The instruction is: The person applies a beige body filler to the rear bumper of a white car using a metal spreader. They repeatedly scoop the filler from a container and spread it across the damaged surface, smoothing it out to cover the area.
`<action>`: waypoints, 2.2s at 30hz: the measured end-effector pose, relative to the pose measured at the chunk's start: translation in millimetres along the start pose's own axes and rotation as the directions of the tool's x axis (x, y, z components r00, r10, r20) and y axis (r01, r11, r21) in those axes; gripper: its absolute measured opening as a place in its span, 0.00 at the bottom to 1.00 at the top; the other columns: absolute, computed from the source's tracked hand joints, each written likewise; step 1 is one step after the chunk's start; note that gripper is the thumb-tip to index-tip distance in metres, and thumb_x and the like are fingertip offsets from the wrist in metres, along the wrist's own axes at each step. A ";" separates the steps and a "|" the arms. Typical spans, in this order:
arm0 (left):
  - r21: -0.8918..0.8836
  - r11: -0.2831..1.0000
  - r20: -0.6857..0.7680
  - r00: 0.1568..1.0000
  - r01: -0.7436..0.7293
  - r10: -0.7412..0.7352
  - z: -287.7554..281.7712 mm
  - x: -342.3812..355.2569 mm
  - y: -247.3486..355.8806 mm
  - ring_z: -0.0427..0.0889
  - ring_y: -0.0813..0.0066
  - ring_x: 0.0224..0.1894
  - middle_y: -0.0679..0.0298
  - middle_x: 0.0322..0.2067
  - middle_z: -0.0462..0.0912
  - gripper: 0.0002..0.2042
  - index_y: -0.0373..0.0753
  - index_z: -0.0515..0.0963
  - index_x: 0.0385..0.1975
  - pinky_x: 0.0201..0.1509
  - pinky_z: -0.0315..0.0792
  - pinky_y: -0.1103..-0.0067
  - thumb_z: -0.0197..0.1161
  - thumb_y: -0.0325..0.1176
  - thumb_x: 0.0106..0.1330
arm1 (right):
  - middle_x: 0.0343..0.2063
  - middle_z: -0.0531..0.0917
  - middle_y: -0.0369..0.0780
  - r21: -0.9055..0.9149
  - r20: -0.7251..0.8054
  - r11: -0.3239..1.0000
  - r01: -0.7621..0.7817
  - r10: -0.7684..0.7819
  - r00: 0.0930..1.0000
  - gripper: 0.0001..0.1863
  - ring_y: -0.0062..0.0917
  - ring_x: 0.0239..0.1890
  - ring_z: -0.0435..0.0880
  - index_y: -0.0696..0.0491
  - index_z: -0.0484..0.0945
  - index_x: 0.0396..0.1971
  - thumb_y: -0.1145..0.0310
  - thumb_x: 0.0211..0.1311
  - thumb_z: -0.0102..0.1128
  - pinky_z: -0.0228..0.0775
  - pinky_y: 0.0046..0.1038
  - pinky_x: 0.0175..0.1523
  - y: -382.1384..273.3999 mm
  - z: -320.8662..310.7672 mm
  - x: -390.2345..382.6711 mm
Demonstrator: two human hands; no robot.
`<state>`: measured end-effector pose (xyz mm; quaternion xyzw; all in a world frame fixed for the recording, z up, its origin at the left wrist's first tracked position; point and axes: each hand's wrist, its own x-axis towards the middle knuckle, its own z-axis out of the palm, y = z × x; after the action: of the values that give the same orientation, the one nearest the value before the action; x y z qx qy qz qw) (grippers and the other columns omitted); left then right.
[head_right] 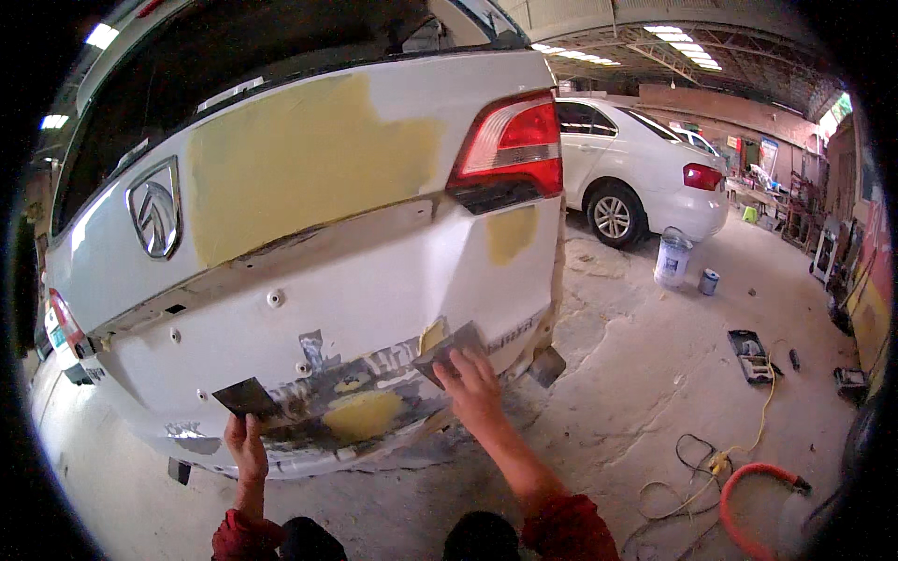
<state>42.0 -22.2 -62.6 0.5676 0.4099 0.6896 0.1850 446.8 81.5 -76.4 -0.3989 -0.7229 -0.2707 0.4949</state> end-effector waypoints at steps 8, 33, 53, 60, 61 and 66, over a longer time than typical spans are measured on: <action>0.030 0.999 -0.004 1.000 -0.014 0.014 -1.4 3.2 4.3 0.73 0.81 0.40 0.70 0.39 0.80 0.10 0.32 0.78 0.46 0.46 0.68 0.81 0.58 0.33 0.75 | 0.51 0.82 0.39 0.019 -0.103 0.997 -0.079 0.080 0.991 0.25 0.41 0.56 0.77 0.42 0.85 0.50 0.81 0.54 0.58 0.67 0.50 0.65 -4.8 -21.8 47.7; 0.022 0.999 0.059 0.998 -0.033 0.032 -9.0 3.8 -8.6 0.74 0.82 0.42 0.69 0.40 0.80 0.09 0.32 0.77 0.47 0.47 0.69 0.82 0.57 0.30 0.74 | 0.54 0.79 0.41 0.010 0.016 1.000 -0.021 0.021 1.000 0.27 0.41 0.59 0.76 0.44 0.84 0.50 0.83 0.49 0.59 0.66 0.50 0.66 13.3 -5.5 -2.2; 0.000 0.998 0.029 0.998 -0.061 0.061 -3.4 3.0 -3.2 0.74 0.81 0.40 0.70 0.38 0.80 0.10 0.31 0.78 0.46 0.46 0.70 0.81 0.58 0.31 0.75 | 0.50 0.80 0.39 -0.023 0.124 1.000 0.000 0.002 0.992 0.30 0.39 0.57 0.76 0.43 0.85 0.50 0.83 0.44 0.58 0.67 0.48 0.65 -6.9 -27.6 4.1; -0.005 0.999 0.039 0.998 -0.047 0.047 -5.2 4.4 -7.3 0.74 0.83 0.37 0.71 0.35 0.81 0.10 0.32 0.79 0.45 0.43 0.69 0.83 0.59 0.32 0.74 | 0.54 0.77 0.39 -0.091 -0.031 0.995 0.042 -0.045 0.999 0.29 0.39 0.59 0.74 0.39 0.83 0.52 0.81 0.49 0.61 0.65 0.51 0.65 -44.7 -14.1 23.2; 0.000 0.998 0.033 0.998 -0.062 0.062 -3.9 5.9 -6.9 0.73 0.83 0.37 0.71 0.35 0.81 0.10 0.32 0.79 0.44 0.42 0.69 0.83 0.59 0.33 0.74 | 0.54 0.77 0.40 -0.081 -0.037 0.996 0.040 -0.043 0.998 0.29 0.39 0.59 0.73 0.39 0.83 0.52 0.81 0.49 0.61 0.65 0.51 0.64 -47.0 -9.9 24.6; 0.108 0.991 0.017 0.997 -0.073 0.072 -4.8 7.0 -0.5 0.73 0.83 0.35 0.70 0.32 0.80 0.10 0.32 0.79 0.42 0.39 0.68 0.83 0.59 0.34 0.74 | 0.54 0.77 0.41 -0.035 -0.092 0.999 0.032 -0.035 0.995 0.28 0.42 0.58 0.73 0.41 0.83 0.53 0.81 0.51 0.61 0.65 0.53 0.64 -53.2 14.2 28.2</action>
<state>35.4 -18.5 -58.7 0.5956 0.4249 0.6689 0.1312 389.4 72.9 -55.1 -0.3820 -0.7012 -0.3094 0.5165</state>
